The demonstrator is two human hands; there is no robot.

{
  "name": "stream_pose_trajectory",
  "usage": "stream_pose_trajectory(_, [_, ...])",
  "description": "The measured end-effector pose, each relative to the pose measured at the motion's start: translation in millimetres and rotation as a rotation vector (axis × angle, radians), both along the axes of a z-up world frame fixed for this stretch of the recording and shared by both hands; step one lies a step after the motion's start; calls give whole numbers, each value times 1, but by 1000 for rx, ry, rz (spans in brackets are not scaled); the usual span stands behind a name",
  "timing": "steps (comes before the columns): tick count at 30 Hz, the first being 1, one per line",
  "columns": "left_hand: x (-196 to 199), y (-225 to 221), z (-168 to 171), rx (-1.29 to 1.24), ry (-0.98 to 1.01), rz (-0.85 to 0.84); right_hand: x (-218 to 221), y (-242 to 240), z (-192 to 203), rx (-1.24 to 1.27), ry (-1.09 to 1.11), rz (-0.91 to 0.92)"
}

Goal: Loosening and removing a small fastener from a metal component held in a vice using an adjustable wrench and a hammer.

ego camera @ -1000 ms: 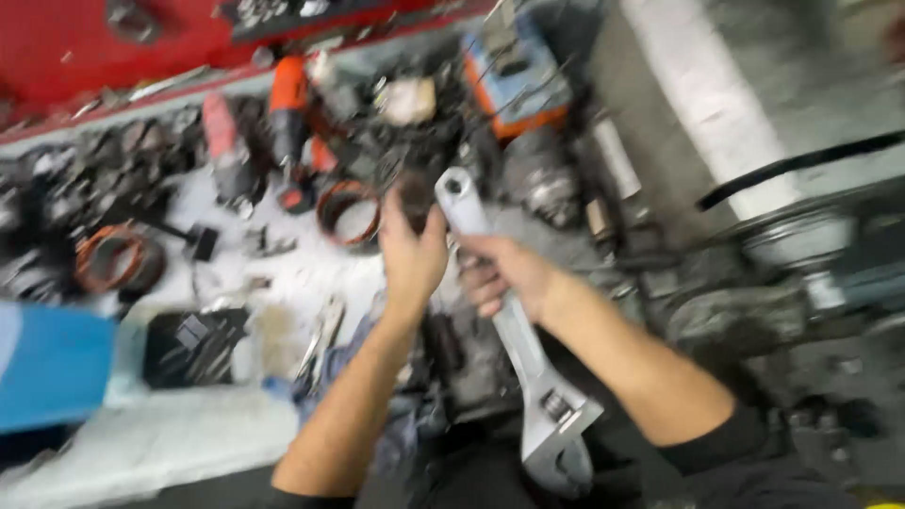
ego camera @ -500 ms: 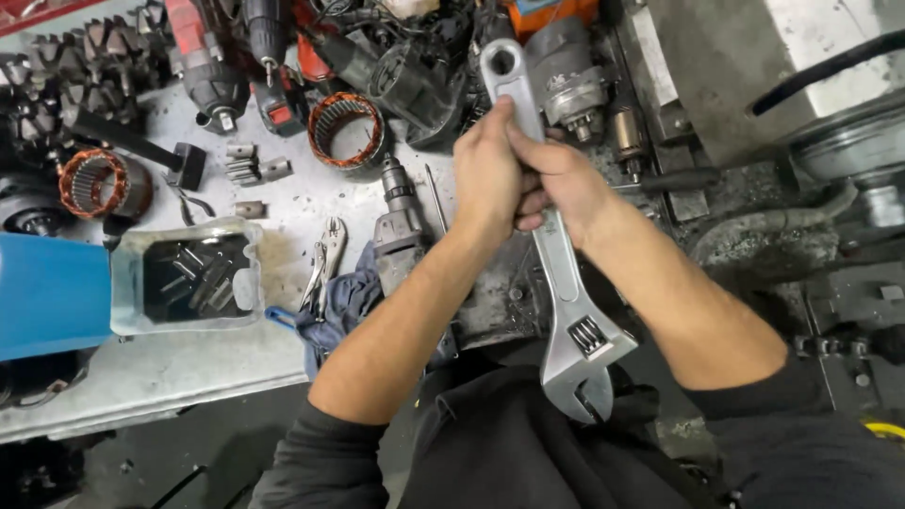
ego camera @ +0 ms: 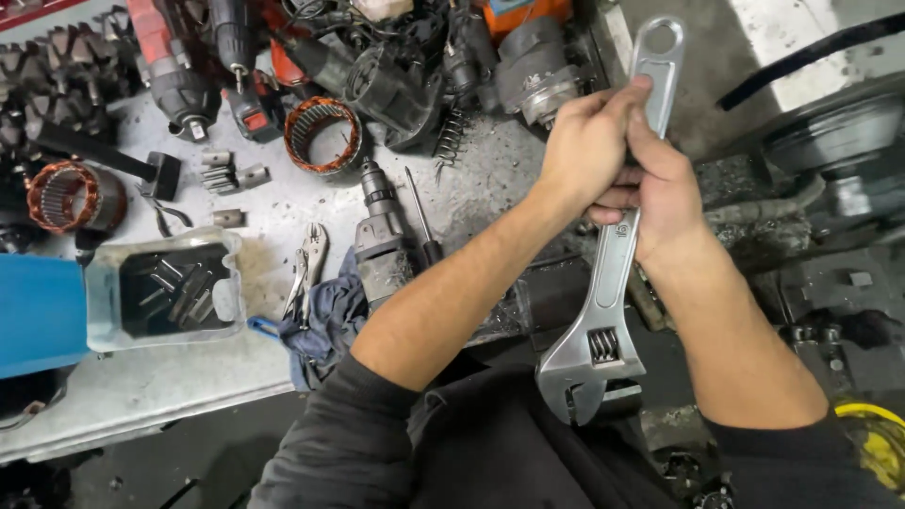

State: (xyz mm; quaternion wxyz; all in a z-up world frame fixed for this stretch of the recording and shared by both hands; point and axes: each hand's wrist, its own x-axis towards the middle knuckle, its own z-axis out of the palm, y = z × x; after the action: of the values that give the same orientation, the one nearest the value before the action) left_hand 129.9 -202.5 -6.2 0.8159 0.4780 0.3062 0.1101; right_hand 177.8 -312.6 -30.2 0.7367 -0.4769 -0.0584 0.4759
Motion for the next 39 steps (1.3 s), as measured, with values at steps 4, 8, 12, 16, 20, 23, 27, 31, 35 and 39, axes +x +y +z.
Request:
stream_pose_trajectory(4, [5,-3,-1,40,-20,-70,3,-6,-2,17,15,-18])
stream_pose_trajectory(8, [10,-9,-1,79,37,-89,2,-14,1,45,37,-33])
stream_pose_trajectory(12, [20,-20,2,59,-1,-172,10,-33,-13,93,9,-92])
stream_pose_trajectory(16, [26,-28,-3,54,24,-207,6,-40,-5,100,3,-118])
stream_pose_trajectory(20, [33,-35,-5,68,-41,-261,9,-48,-6,110,-39,-165])
stream_pose_trajectory(23, [31,-41,2,65,-35,-297,5,-58,-8,115,-48,-186])
stream_pose_trajectory(27, [36,-50,8,74,-5,-360,12,-72,-18,119,-87,-224])
stream_pose_trajectory(31, [44,-61,-4,98,-33,-390,9,-82,-19,65,-122,-296])
stream_pose_trajectory(35, [45,-65,-5,107,-100,-381,8,-91,-22,56,-128,-315])
stream_pose_trajectory(39, [48,-71,-5,127,-71,-436,4,-96,-19,59,-122,-358])
